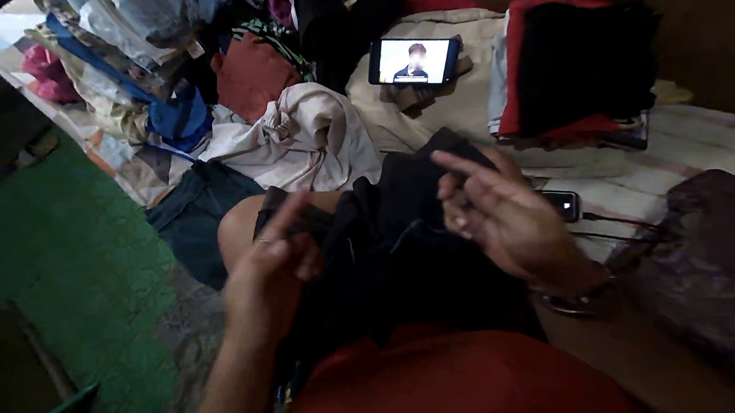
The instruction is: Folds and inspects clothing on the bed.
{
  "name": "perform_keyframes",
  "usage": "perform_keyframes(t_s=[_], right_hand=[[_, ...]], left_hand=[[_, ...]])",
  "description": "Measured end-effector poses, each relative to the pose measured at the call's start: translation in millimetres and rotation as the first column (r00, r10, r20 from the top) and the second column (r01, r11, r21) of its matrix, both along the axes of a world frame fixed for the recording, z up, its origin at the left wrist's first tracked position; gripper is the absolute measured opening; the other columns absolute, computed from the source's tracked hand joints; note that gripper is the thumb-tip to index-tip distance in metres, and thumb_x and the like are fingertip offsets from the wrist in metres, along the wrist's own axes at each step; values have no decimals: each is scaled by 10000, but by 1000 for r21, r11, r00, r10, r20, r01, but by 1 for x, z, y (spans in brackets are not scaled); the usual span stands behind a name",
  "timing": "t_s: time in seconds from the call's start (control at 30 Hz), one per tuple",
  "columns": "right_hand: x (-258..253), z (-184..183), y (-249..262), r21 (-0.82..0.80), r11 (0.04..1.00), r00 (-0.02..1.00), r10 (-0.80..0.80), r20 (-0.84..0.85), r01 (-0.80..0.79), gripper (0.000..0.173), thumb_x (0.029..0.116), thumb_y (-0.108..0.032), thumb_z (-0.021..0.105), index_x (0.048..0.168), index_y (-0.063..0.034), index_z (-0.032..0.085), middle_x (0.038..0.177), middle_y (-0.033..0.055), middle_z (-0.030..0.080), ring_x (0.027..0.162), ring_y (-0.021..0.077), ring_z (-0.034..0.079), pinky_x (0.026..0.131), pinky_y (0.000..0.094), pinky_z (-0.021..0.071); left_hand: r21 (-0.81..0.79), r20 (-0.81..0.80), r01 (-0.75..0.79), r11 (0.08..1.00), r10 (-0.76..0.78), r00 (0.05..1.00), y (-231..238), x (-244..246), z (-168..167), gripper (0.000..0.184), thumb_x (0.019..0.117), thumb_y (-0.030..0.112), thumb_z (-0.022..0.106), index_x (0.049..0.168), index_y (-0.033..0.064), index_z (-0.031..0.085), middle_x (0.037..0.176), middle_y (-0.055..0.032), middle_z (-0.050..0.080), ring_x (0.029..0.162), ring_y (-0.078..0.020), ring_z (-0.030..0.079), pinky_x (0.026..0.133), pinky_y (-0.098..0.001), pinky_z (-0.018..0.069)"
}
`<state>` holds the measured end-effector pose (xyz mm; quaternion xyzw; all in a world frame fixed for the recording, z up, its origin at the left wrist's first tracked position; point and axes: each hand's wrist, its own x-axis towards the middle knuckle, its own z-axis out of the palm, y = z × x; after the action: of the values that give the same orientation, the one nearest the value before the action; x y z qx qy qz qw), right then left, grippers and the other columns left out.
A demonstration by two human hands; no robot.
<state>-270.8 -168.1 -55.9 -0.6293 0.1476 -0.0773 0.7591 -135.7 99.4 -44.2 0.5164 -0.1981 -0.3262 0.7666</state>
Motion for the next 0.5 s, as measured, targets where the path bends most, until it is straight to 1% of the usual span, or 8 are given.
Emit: perform_keyframes(t_s=[0.03, 0.1, 0.13, 0.17, 0.27, 0.37, 0.43, 0.5], right_hand=[[4, 0, 8, -12, 998, 998, 55, 17, -55, 431, 1088, -254, 402, 1501, -186, 506, 996, -52, 638, 712, 14, 565, 651, 165, 504], [9, -1, 25, -37, 994, 993, 106, 55, -104, 397, 1091, -208, 409, 1445, -127, 571, 1017, -45, 657, 749, 8, 579, 684, 159, 508], [11, -2, 32, -63, 994, 992, 93, 82, -88, 369, 1087, -174, 424, 1388, -98, 623, 1021, -38, 665, 760, 9, 581, 686, 160, 507], [12, -3, 39, -113, 992, 990, 71, 124, -57, 344, 1081, -131, 433, 1334, -64, 656, 1021, -32, 672, 770, 6, 589, 690, 160, 516], [9, -10, 54, -286, 955, 964, 3, 265, 76, 299, 1059, -53, 478, 1277, 8, 674, 998, 1, 697, 786, -7, 628, 714, 151, 558], [8, -18, 57, -327, 937, 943, -9, 332, 124, 272, 1040, -33, 521, 1245, 48, 680, 1012, 31, 719, 761, -25, 633, 698, 139, 564], [8, -21, 57, -335, 936, 939, 16, 343, 107, 248, 1026, -25, 541, 1194, 19, 718, 1058, 45, 713, 842, -14, 640, 761, 140, 561], [9, -22, 59, -340, 936, 938, 29, 345, 96, 234, 1006, -22, 568, 1150, -24, 752, 1085, 47, 655, 988, 11, 611, 888, 151, 532]], left_hand=[[17, 51, 108, 994, -109, 993, -12, -7, 0, 451, 1022, 407, 543, 1406, 186, 627, 868, 93, 669, 703, 4, 582, 664, -184, 514], [60, 225, 281, 958, -287, 931, -31, -16, -1, 400, 1093, 228, 432, 1412, 44, 589, 942, 32, 677, 756, -21, 606, 691, -203, 543], [72, 274, 317, 946, -325, 905, -39, -20, -1, 383, 1093, 161, 443, 1417, -5, 560, 979, -3, 681, 792, -43, 631, 717, -223, 570], [57, 258, 326, 944, -330, 908, -45, -24, -3, 389, 1080, 132, 486, 1433, -29, 505, 994, -16, 685, 818, -64, 660, 738, -244, 593], [-61, 41, 268, 961, -266, 963, -55, -36, -14, 376, 1030, 77, 576, 1346, 70, 371, 918, 6, 703, 766, -93, 703, 714, -268, 613], [-162, -127, 229, 960, -250, 960, -54, -35, -22, 334, 1028, 102, 591, 1292, 137, 389, 897, -4, 721, 762, -122, 719, 711, -286, 615], [-188, -228, 239, 953, -279, 933, -52, -35, -23, 286, 1022, 142, 614, 1245, 154, 436, 888, -5, 729, 752, -123, 722, 695, -279, 612], [-202, -308, 258, 945, -311, 899, -53, -36, -23, 311, 1008, 153, 639, 1243, 171, 435, 869, 6, 737, 736, -118, 728, 685, -274, 615]])
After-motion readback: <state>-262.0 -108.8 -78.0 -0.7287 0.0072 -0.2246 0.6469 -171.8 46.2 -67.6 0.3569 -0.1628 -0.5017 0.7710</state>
